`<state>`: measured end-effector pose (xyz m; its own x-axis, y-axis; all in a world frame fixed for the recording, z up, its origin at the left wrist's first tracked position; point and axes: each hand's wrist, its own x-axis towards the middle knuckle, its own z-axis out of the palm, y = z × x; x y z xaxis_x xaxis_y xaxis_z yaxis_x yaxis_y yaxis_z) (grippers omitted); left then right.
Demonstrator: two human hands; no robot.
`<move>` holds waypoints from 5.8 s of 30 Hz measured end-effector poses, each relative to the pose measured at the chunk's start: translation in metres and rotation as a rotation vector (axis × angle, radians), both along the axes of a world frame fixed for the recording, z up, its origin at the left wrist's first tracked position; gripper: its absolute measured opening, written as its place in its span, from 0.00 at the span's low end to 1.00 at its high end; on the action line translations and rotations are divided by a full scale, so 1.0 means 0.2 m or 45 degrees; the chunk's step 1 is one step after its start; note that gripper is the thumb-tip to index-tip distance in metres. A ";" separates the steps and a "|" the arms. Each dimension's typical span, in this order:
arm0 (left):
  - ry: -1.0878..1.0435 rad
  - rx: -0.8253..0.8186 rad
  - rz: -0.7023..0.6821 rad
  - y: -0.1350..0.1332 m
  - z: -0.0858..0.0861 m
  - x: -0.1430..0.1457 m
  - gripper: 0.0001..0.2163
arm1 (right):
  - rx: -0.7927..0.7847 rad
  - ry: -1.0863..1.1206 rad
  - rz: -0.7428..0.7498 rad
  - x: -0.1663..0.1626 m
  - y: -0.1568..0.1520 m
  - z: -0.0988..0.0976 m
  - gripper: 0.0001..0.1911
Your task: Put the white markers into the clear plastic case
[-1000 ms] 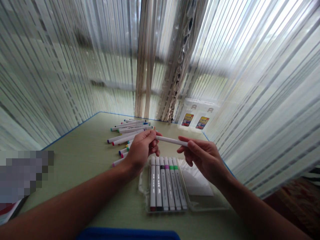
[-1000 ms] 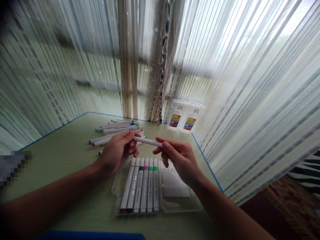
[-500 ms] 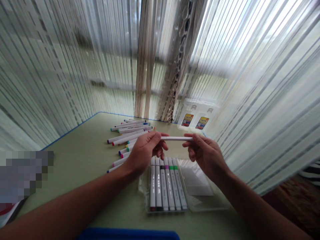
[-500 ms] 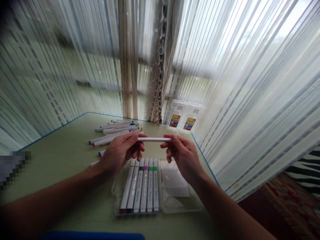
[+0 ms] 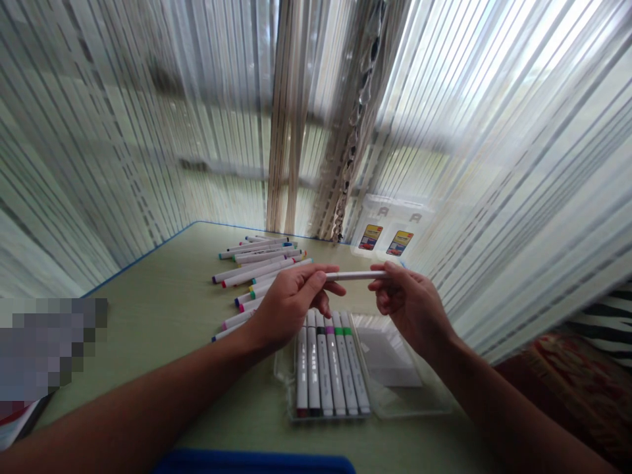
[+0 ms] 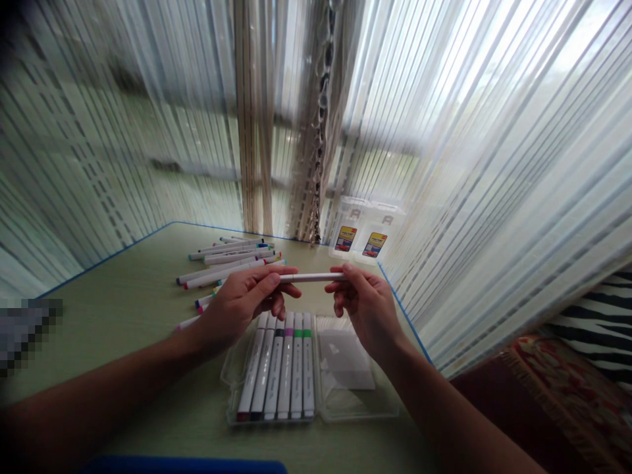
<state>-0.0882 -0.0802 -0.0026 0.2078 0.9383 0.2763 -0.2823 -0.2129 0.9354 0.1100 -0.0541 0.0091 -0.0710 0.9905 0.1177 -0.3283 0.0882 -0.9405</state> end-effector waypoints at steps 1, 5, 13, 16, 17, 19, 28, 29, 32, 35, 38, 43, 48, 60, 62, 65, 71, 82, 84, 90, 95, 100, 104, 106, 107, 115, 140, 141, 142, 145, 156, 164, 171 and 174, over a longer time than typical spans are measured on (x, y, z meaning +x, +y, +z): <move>0.024 0.002 0.018 0.00 0.00 0.00 0.15 | 0.021 -0.016 0.001 0.00 0.00 0.00 0.13; 0.066 -0.019 0.052 0.01 0.00 -0.01 0.14 | 0.104 -0.139 0.029 -0.01 -0.01 -0.02 0.12; 0.220 -0.010 0.119 0.01 0.01 -0.02 0.11 | 0.257 -0.533 0.063 -0.01 -0.03 -0.03 0.15; 0.323 -0.004 0.116 0.00 0.01 -0.02 0.12 | 0.282 -0.687 0.061 -0.01 -0.04 -0.03 0.16; 0.358 0.004 0.109 -0.01 0.01 -0.01 0.12 | 0.290 -0.729 0.061 -0.01 -0.04 -0.02 0.16; 0.414 0.030 0.080 -0.02 0.01 -0.01 0.12 | 0.303 -0.793 0.071 -0.02 -0.05 -0.01 0.17; 0.660 0.138 0.042 -0.07 0.02 0.01 0.13 | 0.316 -0.799 0.157 -0.02 -0.06 -0.02 0.17; 0.663 0.147 0.047 -0.07 0.03 0.02 0.12 | 0.309 -0.772 0.156 -0.02 -0.06 -0.02 0.16; 0.623 0.154 0.068 -0.07 0.03 0.02 0.11 | 0.290 -0.704 0.139 -0.02 -0.06 -0.01 0.15; 0.533 0.139 0.085 -0.05 0.02 0.01 0.10 | 0.257 -0.660 0.158 -0.02 -0.06 -0.01 0.13; 0.405 0.095 0.111 -0.02 0.01 0.00 0.10 | 0.198 -0.587 0.185 -0.02 -0.05 -0.01 0.13; 0.110 -0.049 0.162 0.03 0.00 -0.02 0.07 | 0.105 -0.347 0.224 -0.02 -0.04 -0.02 0.11; -0.057 -0.136 0.211 0.04 0.02 -0.03 0.06 | 0.034 -0.192 0.245 -0.02 -0.04 -0.01 0.10; -0.319 -0.196 0.192 0.01 0.04 -0.02 0.10 | -0.051 0.008 0.259 -0.02 -0.03 -0.01 0.12; -0.337 -0.166 0.130 0.00 0.05 -0.01 0.11 | -0.071 0.028 0.219 -0.01 -0.02 -0.01 0.11; -0.339 -0.125 0.042 -0.01 0.05 -0.01 0.12 | -0.104 0.054 0.185 0.00 0.00 -0.02 0.10; -0.213 0.029 -0.055 -0.03 0.03 -0.01 0.15 | -0.165 0.107 0.155 0.00 0.02 -0.02 0.10; 0.270 0.358 0.133 -0.08 0.04 0.01 0.17 | -0.162 0.132 0.101 0.00 0.02 -0.01 0.09; 0.320 0.388 0.153 -0.10 0.05 0.01 0.17 | -0.141 0.120 0.095 0.00 0.02 -0.02 0.08; 0.361 0.341 0.149 -0.10 0.05 0.01 0.15 | -0.047 0.098 0.014 0.00 0.02 -0.02 0.07; 0.183 0.213 0.179 -0.07 0.04 0.01 0.13 | 0.064 -0.005 0.004 0.00 0.00 -0.01 0.07; 0.117 0.096 0.225 -0.03 0.04 0.01 0.11 | 0.186 -0.170 -0.007 0.00 -0.02 -0.02 0.08; 0.123 0.050 0.232 -0.03 0.04 0.01 0.10 | 0.272 -0.319 -0.016 0.00 -0.03 -0.04 0.09; 0.119 0.053 0.226 -0.03 0.04 0.00 0.09 | 0.313 -0.388 -0.030 0.00 -0.03 -0.04 0.09; 0.120 0.055 0.219 -0.03 0.04 0.00 0.09 | 0.329 -0.436 -0.035 0.00 -0.04 -0.04 0.09; 0.261 0.074 0.114 -0.05 0.03 0.01 0.10 | 0.576 -0.857 -0.083 -0.02 -0.09 -0.01 0.09; 0.149 0.089 0.222 -0.02 0.00 0.01 0.05 | 0.468 -0.757 0.010 -0.02 -0.11 0.00 0.10; 0.114 0.069 0.223 -0.01 0.00 0.01 0.05 | 0.452 -0.727 0.021 -0.02 -0.10 0.00 0.10; 0.076 0.048 0.219 -0.01 0.00 0.01 0.05 | 0.438 -0.697 0.029 -0.02 -0.11 -0.01 0.10; -0.030 -0.013 0.219 0.01 0.00 0.01 0.04 | 0.412 -0.617 0.046 -0.02 -0.11 0.00 0.10; -0.242 -0.147 0.253 0.02 0.02 0.00 0.05 | 0.402 -0.288 0.222 -0.01 -0.09 -0.04 0.11; -0.280 -0.101 0.114 -0.01 0.02 0.01 0.08 | 0.197 0.014 0.126 -0.02 -0.06 -0.01 0.10; -0.116 0.041 -0.015 -0.02 0.00 0.01 0.13 | 0.060 0.155 0.021 -0.01 -0.02 0.00 0.12; -0.099 0.057 -0.075 -0.03 0.00 0.01 0.15 | 0.007 0.193 0.012 -0.01 -0.01 0.00 0.12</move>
<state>-0.0857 -0.0854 -0.0023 0.2385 0.9115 0.3350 -0.3670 -0.2347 0.9001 0.1089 -0.0557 0.0086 -0.0616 0.9892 0.1333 -0.4675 0.0894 -0.8794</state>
